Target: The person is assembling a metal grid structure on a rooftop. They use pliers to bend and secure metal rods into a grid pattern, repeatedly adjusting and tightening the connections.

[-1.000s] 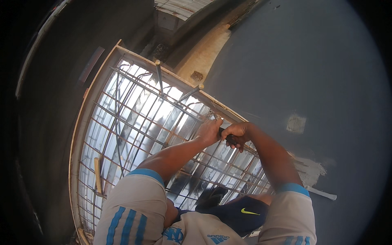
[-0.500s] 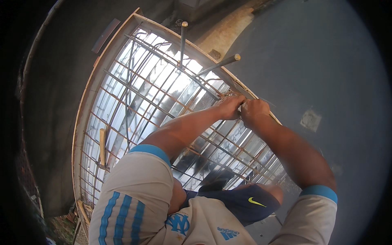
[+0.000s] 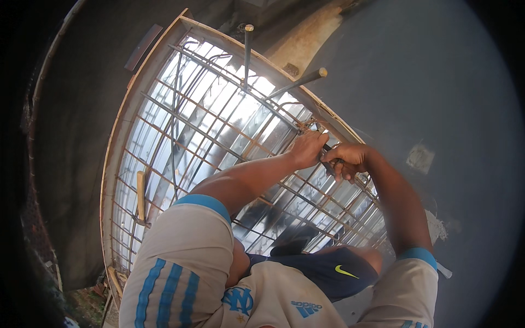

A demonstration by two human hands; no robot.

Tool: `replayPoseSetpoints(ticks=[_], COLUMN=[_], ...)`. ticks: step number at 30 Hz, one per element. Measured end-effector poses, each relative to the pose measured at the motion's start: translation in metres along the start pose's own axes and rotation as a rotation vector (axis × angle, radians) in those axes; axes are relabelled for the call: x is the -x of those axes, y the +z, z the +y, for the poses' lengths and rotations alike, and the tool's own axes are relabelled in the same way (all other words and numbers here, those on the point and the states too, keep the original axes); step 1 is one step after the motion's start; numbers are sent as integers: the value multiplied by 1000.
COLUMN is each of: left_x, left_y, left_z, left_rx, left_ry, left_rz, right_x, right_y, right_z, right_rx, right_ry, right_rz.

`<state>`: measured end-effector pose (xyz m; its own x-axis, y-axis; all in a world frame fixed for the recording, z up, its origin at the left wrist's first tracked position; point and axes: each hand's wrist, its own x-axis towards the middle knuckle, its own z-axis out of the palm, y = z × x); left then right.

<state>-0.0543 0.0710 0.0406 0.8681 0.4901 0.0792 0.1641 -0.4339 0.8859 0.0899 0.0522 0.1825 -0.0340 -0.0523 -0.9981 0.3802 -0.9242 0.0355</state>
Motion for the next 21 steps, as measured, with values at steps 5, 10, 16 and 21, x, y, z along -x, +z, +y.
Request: replayPoseSetpoints(ticks=[5,10,16,21], left_x=[-20,-21,32,36], left_y=[-8,-4,-7,-9], left_z=[-5,-13,-12,-16], left_rx=[90,257,-154,189], left_ry=[-65,10,9,-701], left_rz=[-166,-116,182,-147], right_x=[38,4,-2,-21], right_y=[37,25,13,97], right_z=[-16,-10,46,82], right_rx=[1127,870,-507,-488], right_ry=[-469,-224,-374,-490], right_rz=[976,600,-68,118])
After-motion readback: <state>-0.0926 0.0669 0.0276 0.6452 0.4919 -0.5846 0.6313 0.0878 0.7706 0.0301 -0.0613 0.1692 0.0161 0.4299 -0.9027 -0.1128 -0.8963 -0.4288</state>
